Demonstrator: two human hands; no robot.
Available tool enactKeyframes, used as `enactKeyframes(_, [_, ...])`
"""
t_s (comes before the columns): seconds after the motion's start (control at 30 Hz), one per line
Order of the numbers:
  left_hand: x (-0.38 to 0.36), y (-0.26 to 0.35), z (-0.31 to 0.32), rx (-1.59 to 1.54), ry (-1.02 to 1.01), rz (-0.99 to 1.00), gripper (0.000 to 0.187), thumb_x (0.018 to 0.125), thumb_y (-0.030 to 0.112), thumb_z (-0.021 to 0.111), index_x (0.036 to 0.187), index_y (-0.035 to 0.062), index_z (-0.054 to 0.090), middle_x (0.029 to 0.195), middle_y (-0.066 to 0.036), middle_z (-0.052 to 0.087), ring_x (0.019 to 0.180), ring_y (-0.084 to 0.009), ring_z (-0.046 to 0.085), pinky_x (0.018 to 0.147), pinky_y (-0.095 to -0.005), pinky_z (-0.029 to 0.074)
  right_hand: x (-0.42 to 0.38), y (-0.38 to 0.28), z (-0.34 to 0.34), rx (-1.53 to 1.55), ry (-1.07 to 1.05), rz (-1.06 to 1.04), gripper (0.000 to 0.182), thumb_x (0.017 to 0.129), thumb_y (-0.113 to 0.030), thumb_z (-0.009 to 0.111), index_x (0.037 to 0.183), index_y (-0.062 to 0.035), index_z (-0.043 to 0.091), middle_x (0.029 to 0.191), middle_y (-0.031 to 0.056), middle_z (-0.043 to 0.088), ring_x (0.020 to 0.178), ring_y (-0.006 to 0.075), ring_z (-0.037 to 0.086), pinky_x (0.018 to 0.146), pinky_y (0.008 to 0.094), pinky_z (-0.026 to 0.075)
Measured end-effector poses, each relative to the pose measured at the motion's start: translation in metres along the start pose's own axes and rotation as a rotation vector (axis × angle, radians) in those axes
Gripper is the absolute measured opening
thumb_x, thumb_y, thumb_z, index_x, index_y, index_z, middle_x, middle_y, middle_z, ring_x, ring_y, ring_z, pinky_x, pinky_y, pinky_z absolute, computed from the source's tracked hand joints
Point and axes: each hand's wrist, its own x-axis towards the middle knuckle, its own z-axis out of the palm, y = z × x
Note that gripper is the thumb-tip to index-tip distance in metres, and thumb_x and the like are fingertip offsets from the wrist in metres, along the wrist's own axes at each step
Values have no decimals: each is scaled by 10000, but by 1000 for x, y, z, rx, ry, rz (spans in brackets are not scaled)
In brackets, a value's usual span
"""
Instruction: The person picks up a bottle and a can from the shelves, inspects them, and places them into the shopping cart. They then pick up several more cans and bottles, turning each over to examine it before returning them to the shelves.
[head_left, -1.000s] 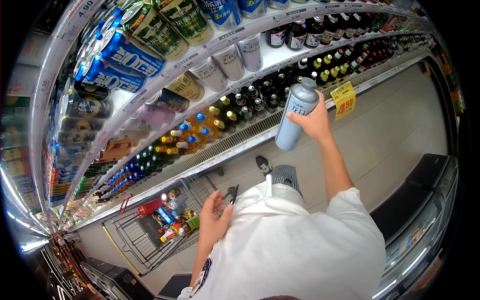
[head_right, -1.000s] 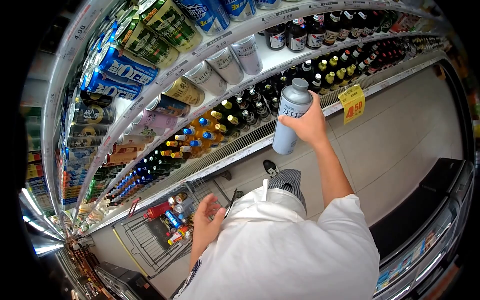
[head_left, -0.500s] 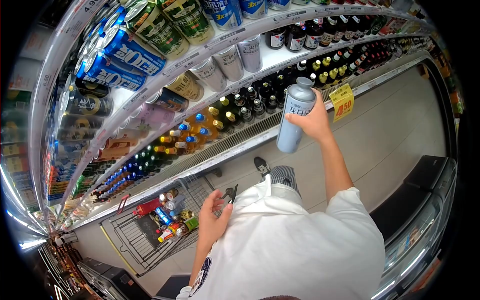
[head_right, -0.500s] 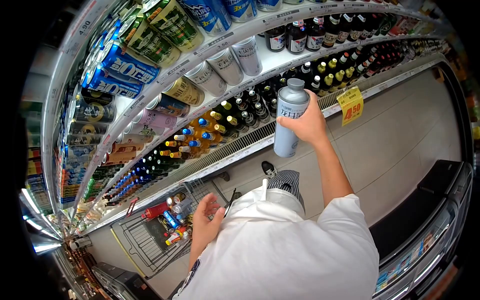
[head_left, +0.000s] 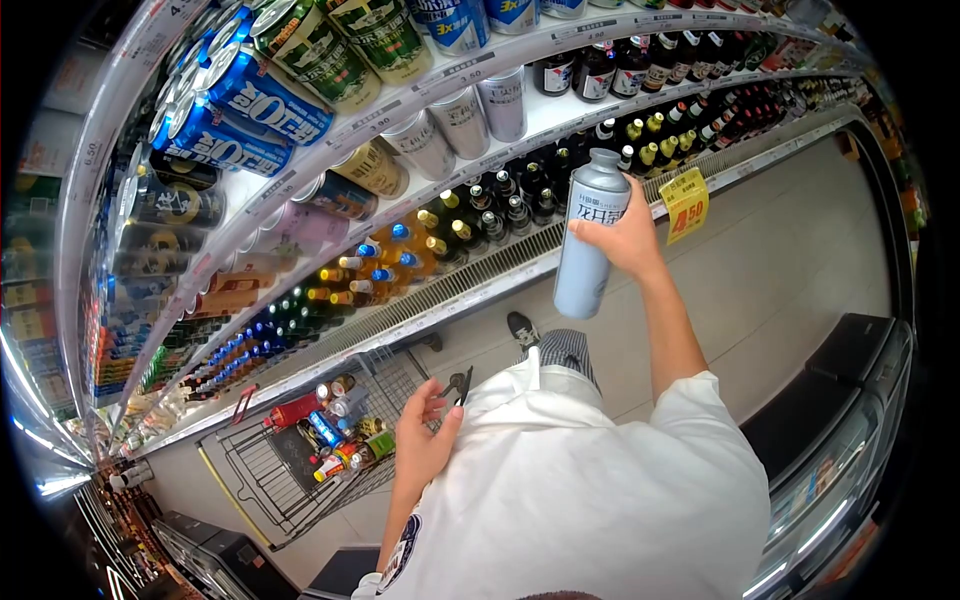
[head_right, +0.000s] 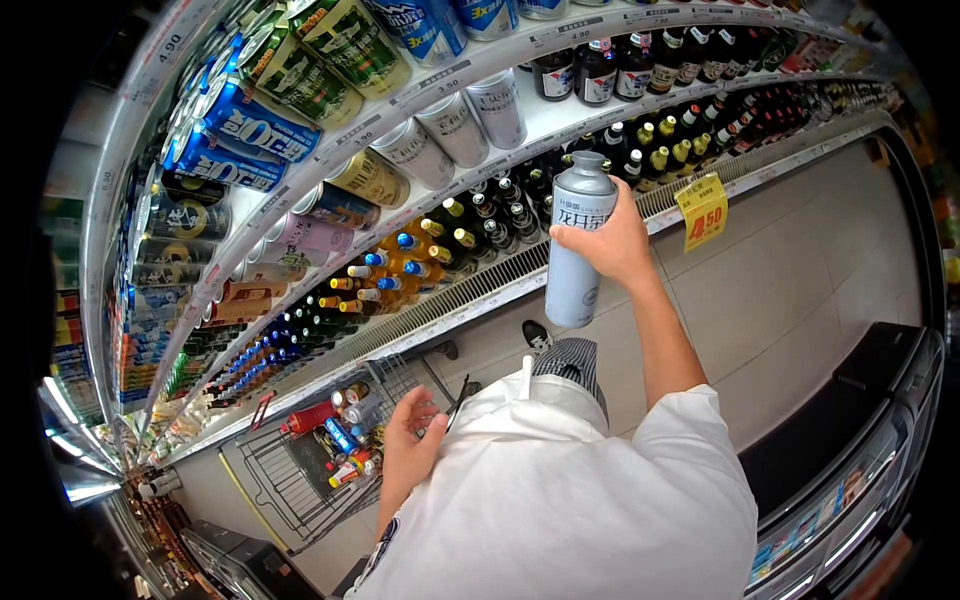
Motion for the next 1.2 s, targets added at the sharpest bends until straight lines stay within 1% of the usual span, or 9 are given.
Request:
enactKeyframes(0.27, [1,-1,-1,4,2,4,561,844,108,735,1332,-42,501,1228,-158,616,1036,-214,617,883,-331,504,2,4,1,-42,-7,-26,914,589,-278,875,1336,-8,422,1137,148,638,1007,256,643,889,387,519])
enactKeyframes(0.37, [3,-13,-4,21,-21,-9,529,884,86,688,1356,-20,476,1245,-142,594,1033,-181,601,889,-311,509,7,13,1,-33,40,-30,926,579,-282,886,1329,-4,419,1139,148,638,1015,260,640,898,388,514])
enactKeyframes(0.5, [2,-44,-13,-38,106,-117,527,881,128,705,1332,-47,496,1210,-172,613,979,-184,633,828,-301,533,26,23,-4,-32,134,-39,961,568,-300,902,1330,-2,399,1159,153,631,1049,269,630,925,392,499])
enactKeyframes(0.73, [-18,-109,-36,-12,239,-225,503,894,183,701,1290,-63,514,1149,-169,644,966,-195,642,817,-311,527,63,7,-16,-60,226,-33,998,556,-346,910,1339,-10,392,1198,162,610,1088,284,615,946,402,484])
enactKeyframes(0.8, [-26,-150,-38,-45,271,-296,492,895,192,702,1268,-73,520,1141,-163,650,955,-194,643,805,-306,525,78,7,-18,-113,287,-65,1014,557,-352,914,1344,6,385,1203,168,603,1087,283,614,941,397,485])
enactKeyframes(0.93, [-60,-215,-46,93,280,-537,464,896,212,709,1217,-83,548,1067,-140,675,926,-180,645,786,-288,518,113,11,-11,75,396,-155,1021,590,-321,923,1359,48,362,1254,189,552,1122,272,581,958,383,480])
enactKeyframes(1.03, [-81,-216,-48,65,234,-658,454,894,239,716,1181,-85,579,1018,-134,689,912,-172,652,794,-281,514,132,9,0,149,530,-205,865,643,-197,913,1289,55,395,1131,143,591,1012,209,600,895,333,503])
enactKeyframes(1.07, [-90,-231,-49,-13,197,-668,460,894,254,715,1177,-86,585,1017,-141,692,914,-178,656,801,-287,514,139,8,4,329,492,-254,868,648,-175,914,1293,51,379,1156,147,572,1024,216,594,912,339,494])
enactKeyframes(1.2, [-115,-305,-42,-263,134,-694,483,896,286,713,1177,-89,595,1024,-159,697,924,-195,664,816,-306,515,171,20,22,316,560,-281,862,657,-154,912,1296,36,366,1217,155,522,1094,230,561,943,357,485])
